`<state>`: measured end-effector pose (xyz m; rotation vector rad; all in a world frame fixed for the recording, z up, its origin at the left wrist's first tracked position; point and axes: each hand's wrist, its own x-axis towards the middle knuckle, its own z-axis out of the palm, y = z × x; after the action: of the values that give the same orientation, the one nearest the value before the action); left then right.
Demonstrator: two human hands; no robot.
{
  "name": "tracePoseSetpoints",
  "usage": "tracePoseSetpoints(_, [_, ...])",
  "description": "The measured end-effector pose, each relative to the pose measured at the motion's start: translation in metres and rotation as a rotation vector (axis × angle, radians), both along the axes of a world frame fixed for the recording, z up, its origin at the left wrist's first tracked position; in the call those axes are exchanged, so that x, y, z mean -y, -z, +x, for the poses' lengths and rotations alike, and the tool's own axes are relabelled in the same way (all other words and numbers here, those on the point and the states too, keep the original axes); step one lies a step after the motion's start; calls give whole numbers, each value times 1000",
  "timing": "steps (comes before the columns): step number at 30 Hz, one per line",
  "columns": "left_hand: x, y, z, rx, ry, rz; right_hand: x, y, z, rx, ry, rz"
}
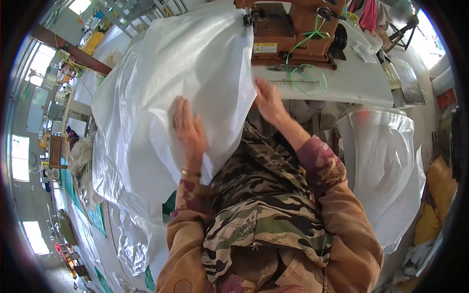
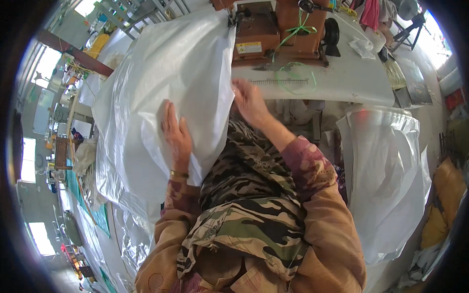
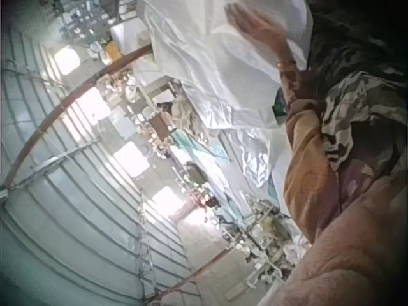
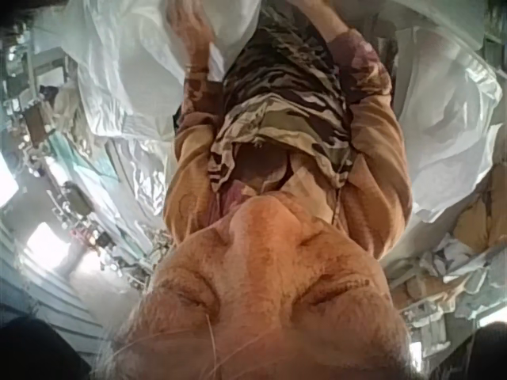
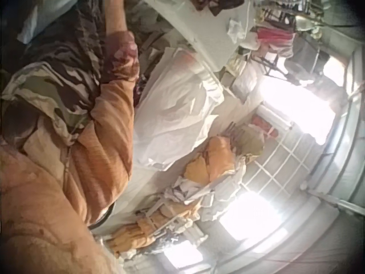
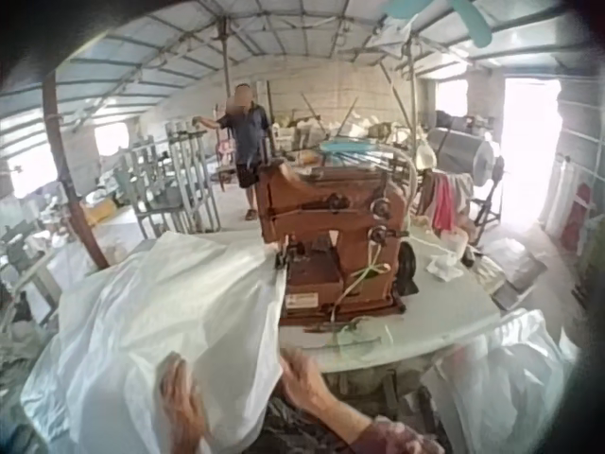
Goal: The person sews together large white plastic sheets using an industrial sewing machine and sewing thread.
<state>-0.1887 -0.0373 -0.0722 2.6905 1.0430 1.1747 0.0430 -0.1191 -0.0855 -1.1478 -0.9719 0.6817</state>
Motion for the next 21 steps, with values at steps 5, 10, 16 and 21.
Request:
tracePoseSetpoints(5, [-83, 5, -25, -149, -60, 79, 28, 55, -81, -279, -212, -72])
tracePoseSetpoints(10, [-132, -1, -27, -115, 115, -33, 19, 88, -114, -357, -116, -20])
tracePoseSetpoints(16, [-148, 0, -35, -35, 195, -194, 25, 59, -135, -328, -40, -585])
tracePoseSetpoints(21, [-168, 3, -47, 323, 280, -907, 132, -33, -78, -147, -536, -70])
